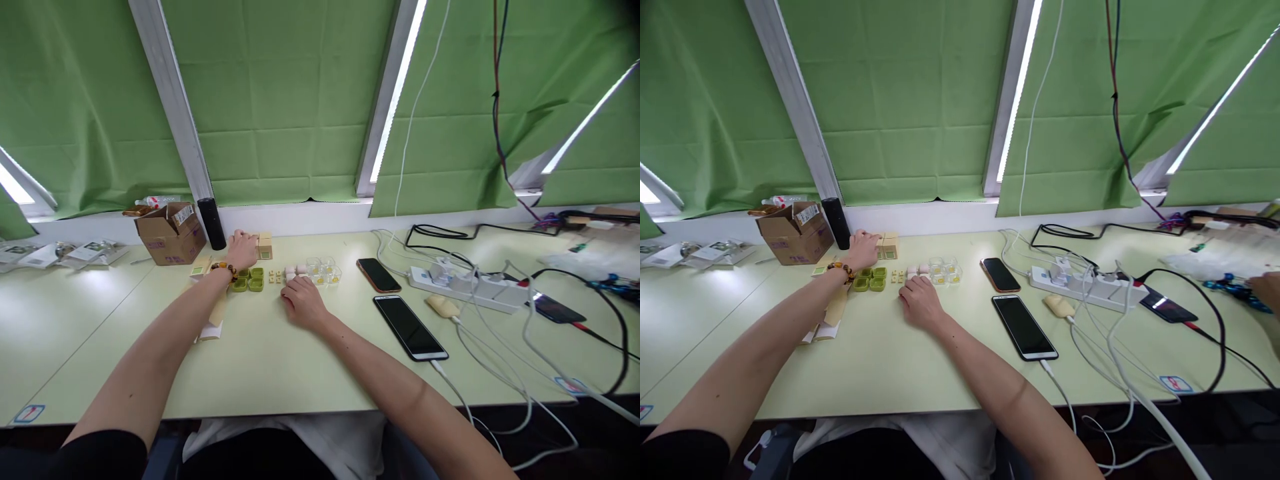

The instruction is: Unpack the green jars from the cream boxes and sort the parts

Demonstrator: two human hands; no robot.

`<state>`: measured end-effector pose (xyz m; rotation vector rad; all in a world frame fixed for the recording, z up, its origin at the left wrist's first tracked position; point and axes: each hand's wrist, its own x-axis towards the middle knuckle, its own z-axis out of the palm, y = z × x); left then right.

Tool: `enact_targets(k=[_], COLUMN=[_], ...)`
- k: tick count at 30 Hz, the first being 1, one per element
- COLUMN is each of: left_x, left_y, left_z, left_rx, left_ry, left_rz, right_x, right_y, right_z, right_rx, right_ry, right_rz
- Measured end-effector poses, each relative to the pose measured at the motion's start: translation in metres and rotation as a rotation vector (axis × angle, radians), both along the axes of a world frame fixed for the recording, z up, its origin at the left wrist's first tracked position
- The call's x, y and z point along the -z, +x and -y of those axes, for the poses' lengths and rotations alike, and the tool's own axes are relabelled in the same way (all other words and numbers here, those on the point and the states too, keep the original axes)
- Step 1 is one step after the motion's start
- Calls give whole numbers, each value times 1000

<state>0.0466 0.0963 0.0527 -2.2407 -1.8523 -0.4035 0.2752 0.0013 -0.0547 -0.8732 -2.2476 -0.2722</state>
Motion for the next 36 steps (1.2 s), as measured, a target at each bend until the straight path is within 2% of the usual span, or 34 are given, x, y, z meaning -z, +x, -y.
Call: enact_targets(k=[5,12,18,23,26,29,31,34,36], left_x=[16,29,29,20,11,3,1,8,19], left_y=[13,23,20,18,18,18,17,18,21], left_z=[-22,-35,-34,-29,-17,7,31,71,96], left_rx=[2,21,58,79,140,312,375,387,351], left_ry=[-8,-21,-7,39,59,-31,-123,-266,-334], left_rz=[-78,-103,-17,131,351,881,1126,1329,1418], right_x=[0,0,0,-2,-8,-16,-20,-24,-24], right_y=[-1,-1,-2,0,3,9,13,18,19], right_z=[1,1,0,0,0,-1,-1,0,3], right_rx=[13,18,16,11,11,17,10,-60,-144], right_ry=[-11,5,-2,7,59,99,112,104,49], right_rz=[20,27,49,12,-78,-245,-394,-551,-540])
